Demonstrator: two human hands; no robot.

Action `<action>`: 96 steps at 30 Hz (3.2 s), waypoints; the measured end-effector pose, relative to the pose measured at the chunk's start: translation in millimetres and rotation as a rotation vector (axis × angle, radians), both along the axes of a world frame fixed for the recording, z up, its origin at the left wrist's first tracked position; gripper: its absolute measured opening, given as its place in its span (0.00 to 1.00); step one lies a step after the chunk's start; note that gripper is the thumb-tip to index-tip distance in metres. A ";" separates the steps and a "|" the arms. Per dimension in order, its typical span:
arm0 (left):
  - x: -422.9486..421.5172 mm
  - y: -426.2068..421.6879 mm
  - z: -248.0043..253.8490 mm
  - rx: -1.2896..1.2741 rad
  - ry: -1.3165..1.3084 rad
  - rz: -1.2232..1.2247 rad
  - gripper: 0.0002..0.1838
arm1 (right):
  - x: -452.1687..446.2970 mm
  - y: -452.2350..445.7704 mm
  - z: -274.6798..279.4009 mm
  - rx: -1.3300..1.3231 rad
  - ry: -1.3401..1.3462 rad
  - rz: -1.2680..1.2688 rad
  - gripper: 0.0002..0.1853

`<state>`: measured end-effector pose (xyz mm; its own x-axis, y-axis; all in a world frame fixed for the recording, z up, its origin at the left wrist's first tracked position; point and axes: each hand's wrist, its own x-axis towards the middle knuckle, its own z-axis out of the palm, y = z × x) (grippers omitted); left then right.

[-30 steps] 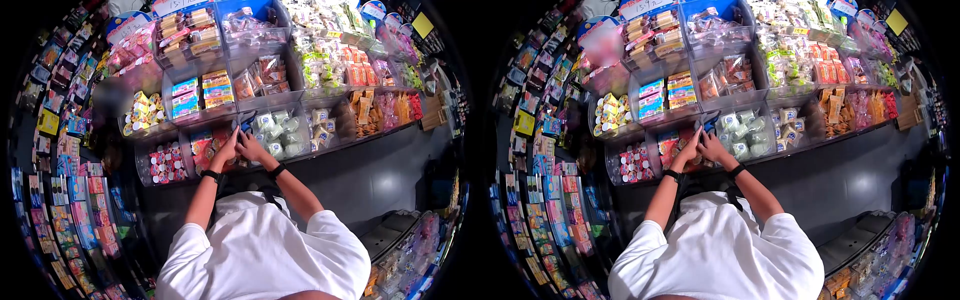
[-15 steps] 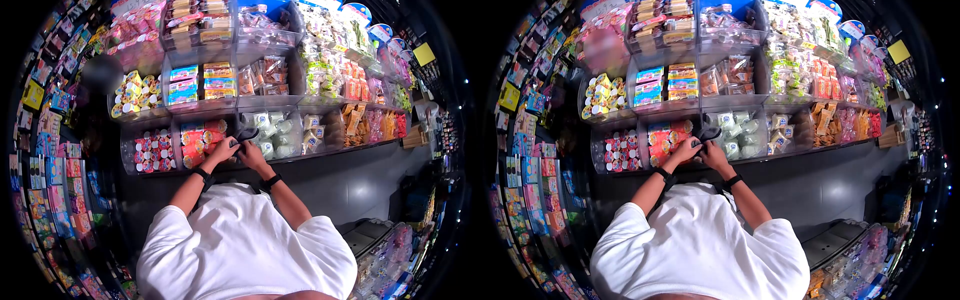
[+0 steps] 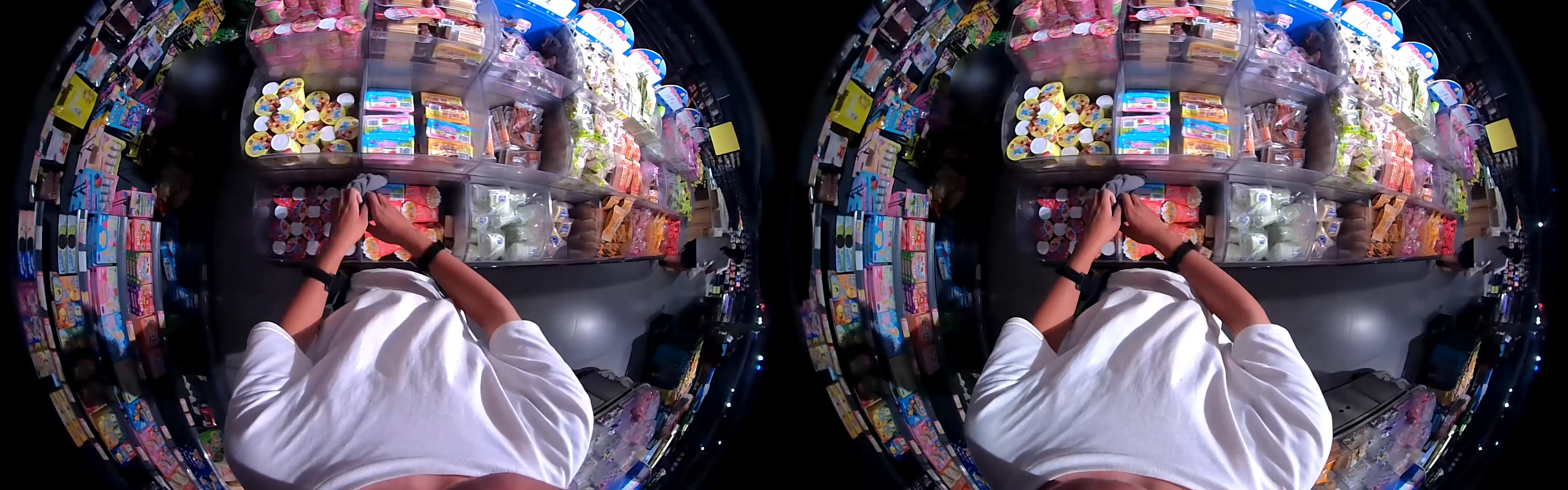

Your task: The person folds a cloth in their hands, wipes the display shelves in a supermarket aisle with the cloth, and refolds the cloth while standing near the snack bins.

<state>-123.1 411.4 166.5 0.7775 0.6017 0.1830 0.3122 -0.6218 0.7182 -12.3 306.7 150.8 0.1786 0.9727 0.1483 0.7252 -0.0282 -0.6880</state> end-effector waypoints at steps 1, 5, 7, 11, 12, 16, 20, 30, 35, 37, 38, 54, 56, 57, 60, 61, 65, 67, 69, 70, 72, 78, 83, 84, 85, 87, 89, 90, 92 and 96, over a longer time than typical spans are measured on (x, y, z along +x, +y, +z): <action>-6.2 12.7 -7.2 0.039 0.016 -0.021 0.12 | -1.9 12.6 0.6 0.004 -0.027 -0.005 0.31; -31.4 40.6 -17.1 -0.051 0.060 -0.183 0.30 | 4.1 19.8 12.3 -0.284 0.150 -0.103 0.37; -47.8 33.1 3.3 -0.210 0.256 -0.303 0.44 | -4.0 -0.1 22.0 -0.486 0.225 -0.052 0.37; -54.5 46.8 -16.3 -0.306 0.262 -0.477 0.42 | -31.2 -9.3 -1.9 0.003 0.056 0.016 0.36; -65.6 41.3 -28.0 -0.288 0.216 -0.496 0.40 | -33.3 -8.5 9.9 -0.281 0.160 -0.037 0.32; -21.3 65.9 -34.6 -0.214 0.053 -0.437 0.36 | -19.1 24.5 14.1 -0.179 0.030 -0.245 0.24; 19.3 78.4 -23.0 0.084 0.131 -0.361 0.30 | 10.6 63.4 -7.6 -0.109 0.122 -0.475 0.24; -49.3 46.8 -30.4 -0.180 0.258 -0.509 0.33 | -26.0 9.9 1.5 -0.407 0.368 -0.258 0.26; -49.3 35.4 -38.6 0.040 0.247 -0.481 0.28 | -4.3 16.2 59.3 -0.625 0.076 0.044 0.20; -34.1 44.4 -42.8 0.088 0.165 -0.420 0.29 | -14.5 16.8 106.0 -0.433 -0.166 0.106 0.20; -22.0 49.3 -44.8 0.091 0.151 -0.378 0.29 | -20.2 16.0 139.6 -0.213 -0.214 0.128 0.21; -36.4 22.8 -21.0 -0.109 0.346 -0.385 0.38 | -86.9 -50.3 361.1 0.880 0.314 0.102 0.20; -35.1 24.3 -26.2 -0.034 0.286 -0.407 0.38 | -92.5 -48.0 365.3 0.903 0.358 0.121 0.20; -30.1 25.2 -23.8 -0.043 0.260 -0.403 0.38 | -96.2 -45.4 366.3 0.914 0.389 0.130 0.19; -8.0 30.3 -22.5 0.066 0.197 -0.372 0.36 | -111.1 -30.4 372.0 0.992 0.480 0.173 0.19; -0.5 30.0 -18.1 0.061 0.191 -0.350 0.35 | -121.4 -24.7 371.1 1.020 0.531 0.178 0.19; 6.9 29.3 -24.9 0.002 0.166 -0.317 0.32 | -148.6 7.8 374.2 1.158 0.720 0.239 0.18; 0.7 29.0 -24.2 -0.010 0.083 -0.342 0.32 | -163.1 27.2 377.4 1.229 0.768 0.277 0.18; -12.9 24.6 -44.3 -0.065 0.040 -0.377 0.32 | -179.6 45.4 381.8 1.296 0.783 0.314 0.17; -26.3 11.3 -22.6 -0.083 0.317 -0.392 0.33 | -189.7 53.9 382.1 1.314 0.791 0.327 0.17; -49.9 0.0 -32.3 0.018 0.302 -0.504 0.32 | -210.0 68.7 383.3 1.337 0.797 0.357 0.17; -89.0 43.3 -19.6 -0.298 0.381 -0.690 0.25 | -263.4 105.2 394.9 1.394 0.801 0.505 0.16; -117.9 119.7 17.0 -0.278 0.046 -0.329 0.20 | -284.4 117.3 380.1 1.319 0.623 0.504 0.15; -125.0 135.5 23.3 -0.125 -0.091 -0.197 0.20 | -287.0 114.4 376.8 1.262 0.703 0.414 0.09; -132.0 151.2 32.0 -0.165 -0.111 -0.078 0.20 | -289.3 112.4 374.9 1.196 0.783 0.316 0.06; -145.9 181.4 28.4 -0.154 -0.262 0.069 0.21 | -296.3 109.2 374.2 1.154 0.850 0.242 0.07; -155.4 212.2 12.5 -0.029 -0.166 0.207 0.24 | -307.9 111.1 377.2 1.198 0.852 0.213 0.08; -161.4 223.6 -5.3 -0.008 -0.122 0.255 0.25 | -312.7 111.6 378.8 1.224 0.846 0.191 0.09; -171.6 232.2 -34.1 0.060 0.140 0.282 0.28 | -319.0 118.2 378.3 1.295 0.811 0.139 0.10; -189.0 218.3 -96.6 -0.089 -0.243 0.307 0.36 | -336.0 145.9 374.2 1.522 0.715 -0.017 0.12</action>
